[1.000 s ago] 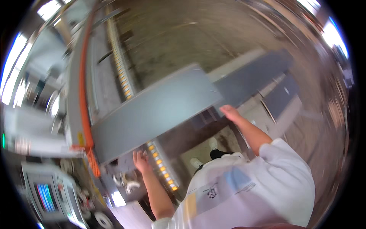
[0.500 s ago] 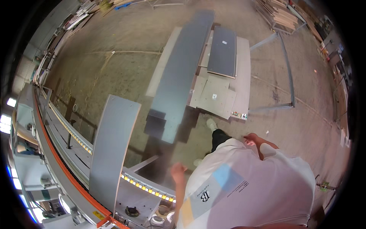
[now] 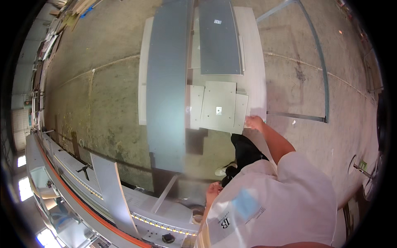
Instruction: The person repeatedly picks up large grey panels from a stack, places them onto a machine's conveyor belt, and operates the control panel to process them. After processing, the person removes the panels and stacks them on a nearby table.
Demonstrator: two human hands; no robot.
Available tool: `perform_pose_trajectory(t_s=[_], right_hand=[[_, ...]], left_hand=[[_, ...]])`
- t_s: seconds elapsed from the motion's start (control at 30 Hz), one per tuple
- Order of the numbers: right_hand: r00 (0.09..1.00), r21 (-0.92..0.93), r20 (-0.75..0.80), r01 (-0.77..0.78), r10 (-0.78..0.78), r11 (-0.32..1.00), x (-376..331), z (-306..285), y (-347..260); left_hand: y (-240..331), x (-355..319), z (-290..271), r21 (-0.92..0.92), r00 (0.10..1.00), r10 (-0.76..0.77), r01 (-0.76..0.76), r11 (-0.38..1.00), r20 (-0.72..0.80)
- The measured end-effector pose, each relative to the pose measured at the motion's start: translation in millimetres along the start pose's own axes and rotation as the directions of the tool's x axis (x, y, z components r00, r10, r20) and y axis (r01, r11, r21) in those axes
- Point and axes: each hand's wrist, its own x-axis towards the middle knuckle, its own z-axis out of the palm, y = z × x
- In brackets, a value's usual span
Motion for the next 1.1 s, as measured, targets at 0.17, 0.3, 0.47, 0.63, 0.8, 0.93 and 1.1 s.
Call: perform_pose_trajectory(t_s=[0.17, 0.3, 0.47, 0.63, 0.8, 0.93, 1.1], right_hand=[[0.996, 0.256, -0.084, -0.005, 0.028, 0.967, 106, -35, -101], [0.979, 0.398, -0.203, 0.11, -0.03, 0.911, 212, -67, -130], [0.945, 0.609, -0.288, 0.058, 0.152, 0.791, 285, -93, -175], [0.94, 0.734, -0.329, 0.196, 0.088, 0.65, 308, -80, -183], [0.955, 0.691, -0.29, 0.158, 0.07, 0.705, 315, -90, -153], [0.979, 0.67, -0.204, 0.132, 0.01, 0.731, 256, -55, -150], [1.0, 0.729, 0.01, 0.003, -0.015, 0.684, 162, -3, -114]], left_hand=[[59, -13, 61, 0.586, 0.999, 0.018, -0.04, 0.809, 0.044], [93, 0, 86, 0.624, 0.977, -0.141, 0.21, 0.753, -0.158], [77, 15, 79, 0.573, 0.953, -0.213, 0.299, 0.763, -0.214], [60, 30, 81, 0.494, 0.876, -0.36, 0.479, 0.726, -0.32], [92, 49, 80, 0.544, 0.924, -0.308, 0.382, 0.747, -0.226], [99, 86, 78, 0.479, 0.961, -0.247, 0.275, 0.834, -0.123], [131, 198, 100, 0.423, 0.995, -0.014, -0.028, 0.906, 0.094]])
